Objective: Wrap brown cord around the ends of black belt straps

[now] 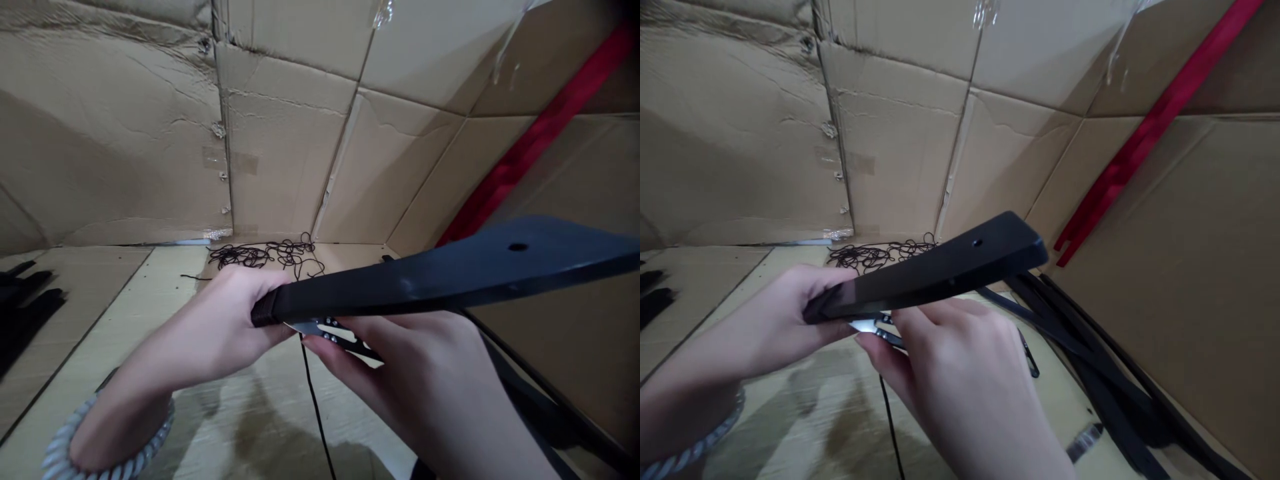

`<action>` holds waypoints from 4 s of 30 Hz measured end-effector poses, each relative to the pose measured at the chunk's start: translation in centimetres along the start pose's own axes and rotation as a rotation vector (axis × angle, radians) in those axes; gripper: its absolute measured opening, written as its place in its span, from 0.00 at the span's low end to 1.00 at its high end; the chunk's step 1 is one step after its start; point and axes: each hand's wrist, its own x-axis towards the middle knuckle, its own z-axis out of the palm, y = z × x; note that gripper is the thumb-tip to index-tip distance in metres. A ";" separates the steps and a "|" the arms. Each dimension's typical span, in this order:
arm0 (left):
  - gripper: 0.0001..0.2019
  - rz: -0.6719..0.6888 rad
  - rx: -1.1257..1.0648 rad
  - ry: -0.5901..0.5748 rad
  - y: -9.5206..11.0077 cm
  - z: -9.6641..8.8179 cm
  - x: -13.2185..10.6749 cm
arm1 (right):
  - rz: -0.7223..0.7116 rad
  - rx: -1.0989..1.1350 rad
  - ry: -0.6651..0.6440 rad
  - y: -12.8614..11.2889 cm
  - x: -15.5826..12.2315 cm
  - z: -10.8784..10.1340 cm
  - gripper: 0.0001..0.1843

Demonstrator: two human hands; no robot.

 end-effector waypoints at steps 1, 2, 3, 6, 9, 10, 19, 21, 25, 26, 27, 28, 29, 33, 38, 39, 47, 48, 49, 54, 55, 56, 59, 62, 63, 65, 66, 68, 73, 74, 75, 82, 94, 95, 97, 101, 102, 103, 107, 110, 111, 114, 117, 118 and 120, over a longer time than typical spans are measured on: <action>0.06 0.001 -0.021 -0.003 0.1 -0.1 0.0 | -0.001 0.007 0.006 0.0 0.0 0.0 0.17; 0.06 0.002 -0.040 -0.008 0.1 -0.1 -0.1 | -0.005 0.013 0.016 0.1 0.0 0.0 0.17; 0.06 0.002 -0.054 -0.019 0.2 -0.2 -0.1 | -0.005 0.015 0.026 0.1 0.1 0.0 0.17; 0.07 0.016 -0.067 -0.041 0.2 -0.3 -0.1 | 0.006 0.010 0.037 0.1 0.3 0.0 0.20; 0.07 0.016 -0.067 -0.061 0.2 -0.2 0.0 | -0.007 -0.004 0.033 0.1 0.4 0.1 0.22; 0.07 0.013 -0.066 -0.063 0.2 -0.1 0.0 | -0.015 -0.012 0.028 0.1 0.4 0.2 0.22; 0.06 0.033 -0.101 -0.020 0.2 -0.2 0.3 | -0.118 0.046 0.019 0.5 0.4 0.5 0.18; 0.06 0.046 -0.079 -0.022 0.1 -0.2 0.4 | -0.116 0.030 -0.002 0.5 0.5 0.5 0.18; 0.07 0.035 -0.034 -0.028 -0.3 -0.3 0.7 | -0.110 0.034 -0.040 0.7 0.5 0.3 0.20; 0.08 0.026 -0.033 -0.015 -0.4 -0.4 0.7 | -0.106 0.031 -0.034 0.8 0.4 0.2 0.20; 0.08 0.011 -0.041 0.009 -0.5 -0.6 0.7 | -0.098 0.025 -0.014 0.9 0.4 0.0 0.20; 0.09 -0.009 -0.060 0.040 -0.6 -0.9 0.7 | -0.088 0.016 0.009 1.1 0.4 -0.2 0.21; 0.10 -0.036 -0.085 0.076 -0.7 -1.1 0.6 | -0.078 0.001 0.039 1.3 0.4 -0.4 0.22; 0.11 -0.078 -0.174 0.136 -0.6 -1.6 0.4 | -0.039 -0.033 0.096 1.4 0.6 -0.6 0.22; 0.07 -0.015 -0.155 0.078 -0.4 -0.9 0.3 | -0.052 0.040 0.079 0.6 0.5 0.3 0.17; 0.06 -0.004 -0.139 0.077 -0.4 -0.8 0.3 | -0.047 0.040 0.071 0.5 0.4 0.4 0.17; 0.08 0.023 -0.060 0.029 0.1 -0.4 0.5 | -0.034 0.025 0.004 0.2 0.7 1.0 0.16; 0.08 0.032 -0.062 0.028 0.1 -0.3 0.6 | -0.040 0.014 0.008 0.2 0.7 1.1 0.16; 0.09 0.039 -0.065 0.025 0.1 -0.3 0.6 | -0.054 0.008 0.012 0.2 0.8 1.1 0.17; 0.08 0.020 -0.041 0.011 -0.3 -0.1 0.8 | -0.105 0.007 0.009 0.2 0.8 1.0 0.17; 0.07 0.022 -0.036 0.007 -0.4 -0.1 0.9 | -0.104 0.001 -0.001 0.3 0.7 1.0 0.17; 0.07 0.027 -0.033 0.000 -0.5 -0.1 0.9 | -0.104 -0.006 -0.008 0.3 0.7 1.0 0.17; 0.06 0.052 -0.025 -0.016 -0.7 0.0 1.0 | -0.113 -0.024 -0.016 0.4 0.7 0.9 0.16; 0.07 0.054 -0.007 -0.016 -0.8 0.2 1.0 | -0.125 -0.045 -0.021 0.3 0.8 1.0 0.16; 0.07 0.054 0.000 -0.016 -0.9 0.3 1.0 | -0.126 -0.052 -0.030 0.3 0.8 1.0 0.17; 0.05 0.044 0.015 -0.018 -0.9 0.4 1.0 | -0.126 -0.060 -0.043 0.2 0.7 0.9 0.19; 0.04 0.038 0.021 -0.021 -1.0 0.4 1.0 | -0.125 -0.062 -0.049 0.3 0.7 0.9 0.20; 0.04 0.026 0.029 -0.008 -1.2 0.2 1.0 | -0.121 -0.069 -0.039 0.4 0.6 0.5 0.21; 0.11 -0.049 -0.083 0.159 -1.4 -1.2 0.7 | -0.067 -0.056 0.094 1.2 0.4 -0.6 0.20; 0.11 -0.062 -0.123 0.170 -1.3 -1.4 0.6 | -0.059 -0.050 0.110 1.2 0.4 -0.7 0.20; 0.11 -0.067 -0.154 0.164 -1.2 -1.4 0.5 | -0.056 -0.046 0.119 1.2 0.3 -0.7 0.19; 0.08 -0.005 -0.116 0.065 -0.1 -0.7 0.5 | -0.047 -0.007 0.069 0.4 0.4 0.6 0.14; 0.05 0.014 0.007 0.007 -0.2 0.4 0.5 | -0.063 -0.059 0.008 0.3 0.5 1.0 0.15; 0.05 0.012 0.012 0.005 -0.2 0.4 0.5 | -0.079 -0.066 0.015 0.3 0.5 0.9 0.14; 0.05 0.001 0.025 0.005 -0.3 0.2 0.5 | -0.102 -0.052 0.007 0.3 0.5 0.9 0.13; 0.05 -0.012 0.052 -0.003 -0.5 0.1 0.6 | -0.111 -0.032 -0.024 0.4 0.5 0.8 0.12; 0.05 -0.013 0.055 -0.005 -0.5 0.2 0.6 | -0.112 -0.040 -0.024 0.4 0.5 0.9 0.13; 0.05 -0.013 0.057 -0.006 -0.5 0.2 0.6 | -0.113 -0.045 -0.027 0.4 0.6 0.9 0.14; 0.05 0.009 0.065 -0.004 -0.8 0.2 0.8 | -0.128 -0.044 -0.040 0.3 0.6 0.7 0.17; 0.06 0.012 0.084 0.108 -1.1 -0.7 0.7 | -0.106 -0.056 0.001 0.5 0.5 0.0 0.20; 0.08 0.000 0.074 0.149 -1.2 -1.1 0.5 | -0.083 -0.060 0.025 0.7 0.4 -0.2 0.21; 0.12 -0.045 -0.029 0.175 -1.0 -1.9 0.1 | -0.019 -0.076 0.066 1.1 0.3 -0.5 0.21; 0.12 -0.039 -0.104 0.124 -0.6 -1.9 -0.1 | 0.000 -0.077 0.076 1.2 0.3 -0.3 0.20; 0.12 -0.031 -0.106 0.120 -0.4 -1.8 -0.1 | -0.005 -0.064 0.084 1.1 0.4 -0.3 0.20; 0.12 -0.025 -0.082 0.135 -0.3 -1.5 0.1 | -0.012 -0.005 0.056 0.9 0.5 -0.4 0.20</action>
